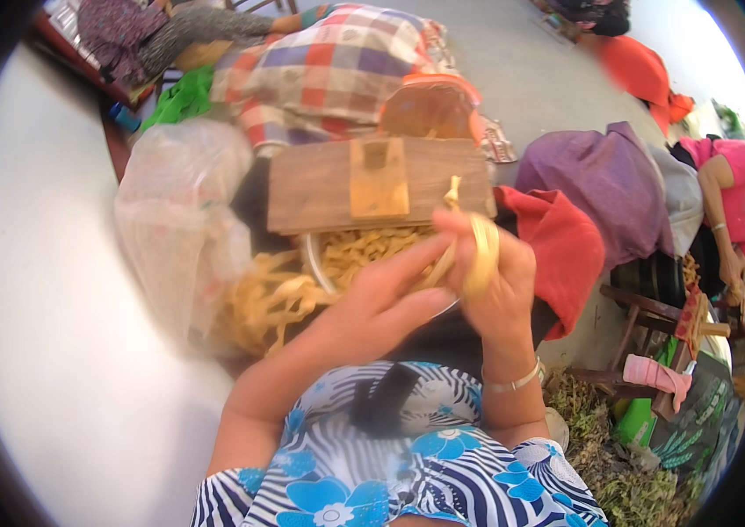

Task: The person is using a wooden shaving tool to cut thin strips of dough into a bowl, handling the strips by hand to position them against the blade.

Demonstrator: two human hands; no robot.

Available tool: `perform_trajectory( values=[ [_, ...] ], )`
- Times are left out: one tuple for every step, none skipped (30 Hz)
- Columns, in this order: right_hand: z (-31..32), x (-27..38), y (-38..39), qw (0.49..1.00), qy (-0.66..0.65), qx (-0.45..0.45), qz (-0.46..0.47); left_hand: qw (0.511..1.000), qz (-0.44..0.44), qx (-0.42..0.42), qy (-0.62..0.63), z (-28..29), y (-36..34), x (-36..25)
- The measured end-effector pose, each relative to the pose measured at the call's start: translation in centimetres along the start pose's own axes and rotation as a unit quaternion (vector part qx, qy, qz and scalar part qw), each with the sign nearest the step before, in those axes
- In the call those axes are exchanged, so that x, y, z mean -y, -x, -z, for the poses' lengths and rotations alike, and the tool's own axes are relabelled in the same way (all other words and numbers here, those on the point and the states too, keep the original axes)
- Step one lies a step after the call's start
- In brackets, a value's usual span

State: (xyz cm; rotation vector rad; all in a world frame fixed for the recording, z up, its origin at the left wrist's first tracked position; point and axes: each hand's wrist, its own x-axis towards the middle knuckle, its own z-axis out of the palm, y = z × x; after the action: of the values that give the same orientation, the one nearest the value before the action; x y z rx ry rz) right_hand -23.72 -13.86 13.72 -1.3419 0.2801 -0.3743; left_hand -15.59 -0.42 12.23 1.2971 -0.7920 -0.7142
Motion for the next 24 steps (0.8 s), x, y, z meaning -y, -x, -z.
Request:
perform_trajectory(
  values=[
    [0.3, -3.2, -1.8, 0.997, 0.05, -0.057, 0.022, 0.999, 0.012, -0.031, 0.028, -0.7, -0.4, 2.0],
    [0.3, -5.5, -2.7, 0.987, 0.124, -0.073, 0.075, 0.994, 0.041, -0.053, 0.086, -0.7, -0.8, 3.2],
    [0.4, -7.5, -3.2, 0.967, 0.203, -0.093, 0.127, 0.984, 0.07, -0.071, 0.151, -0.7, -1.2, 4.3],
    [0.5, -8.8, -3.6, 0.938, 0.275, -0.111, 0.178, 0.978, 0.094, -0.079, 0.169, -0.3, -1.3, 5.8],
    [0.7, -9.4, -3.8, 0.918, 0.332, -0.102, 0.189, 0.971, 0.117, -0.087, 0.188, 0.2, -1.4, 7.3],
    [1.2, -9.7, -3.9, 0.894, 0.39, -0.095, 0.199, 0.974, 0.135, -0.08, 0.165, 0.9, -1.5, 8.9],
    [1.6, -9.9, -3.8, 0.866, 0.446, -0.087, 0.21, 0.975, 0.152, -0.073, 0.142, 1.3, -1.2, 10.1],
    [1.8, -10.1, -3.7, 0.859, 0.464, -0.084, 0.2, 0.979, 0.143, -0.078, 0.119, 1.3, -1.1, 10.6],
    [1.9, -10.5, -3.5, 0.854, 0.477, -0.073, 0.193, 0.991, 0.089, -0.101, -0.016, 1.3, -0.8, 11.0],
    [2.1, -11.1, -3.4, 0.85, 0.489, -0.062, 0.187, 0.98, 0.034, -0.122, -0.151, 1.4, -0.5, 11.4],
    [2.4, -11.7, -3.1, 0.844, 0.502, -0.053, 0.18, 0.949, -0.021, -0.136, -0.282, 1.4, -0.4, 11.5],
    [2.7, -12.4, -2.8, 0.893, 0.441, -0.035, 0.084, 0.898, -0.017, -0.118, -0.424, 1.6, -0.1, 11.1],
    [3.0, -13.3, -2.5, 0.928, 0.372, -0.016, -0.013, 0.891, -0.023, -0.111, -0.44, 1.7, 0.4, 11.2],
    [3.4, -14.2, -2.2, 0.948, 0.299, 0.001, -0.108, 0.883, -0.032, -0.103, -0.456, 1.7, 0.7, 11.2],
    [3.8, -15.7, -2.0, 0.962, 0.222, 0.015, -0.156, 0.875, -0.041, -0.096, -0.472, 1.7, 1.0, 11.3],
    [4.4, -17.4, -1.6, 0.968, 0.143, 0.028, -0.202, 0.882, -0.067, -0.103, -0.454, 1.8, 1.2, 11.8],
    [3.9, -17.5, -1.4, 0.97, 0.043, 0.036, -0.237, 0.887, -0.091, -0.114, -0.438, 2.1, 1.5, 12.6],
    [3.1, -16.9, -1.2, 0.96, -0.054, 0.036, -0.274, 0.891, -0.115, -0.123, -0.421, 2.3, 1.7, 13.1],
    [2.0, -15.7, -0.8, 0.939, -0.17, 0.026, -0.297, 0.9, -0.116, -0.119, -0.403, 2.4, 1.8, 13.4],
    [1.2, -14.6, -0.6, 0.907, -0.282, 0.013, -0.314, 0.908, -0.119, -0.114, -0.385, 2.4, 1.7, 13.6],
    [1.5, -15.2, -0.4, 0.908, -0.284, 0.028, -0.306, 0.916, -0.122, -0.109, -0.365, 2.3, 1.8, 13.6],
    [2.2, -16.2, -0.3, 0.91, -0.286, 0.044, -0.298, 0.942, -0.083, -0.102, -0.31, 2.2, 2.1, 13.4],
    [2.4, -16.6, -0.4, 0.911, -0.289, 0.061, -0.289, 0.961, -0.045, -0.095, -0.255, 2.0, 2.2, 12.6],
    [2.4, -16.9, -0.5, 0.949, -0.206, 0.04, -0.236, 0.976, -0.006, -0.088, -0.198, 1.9, 2.2, 11.9]
  ],
)
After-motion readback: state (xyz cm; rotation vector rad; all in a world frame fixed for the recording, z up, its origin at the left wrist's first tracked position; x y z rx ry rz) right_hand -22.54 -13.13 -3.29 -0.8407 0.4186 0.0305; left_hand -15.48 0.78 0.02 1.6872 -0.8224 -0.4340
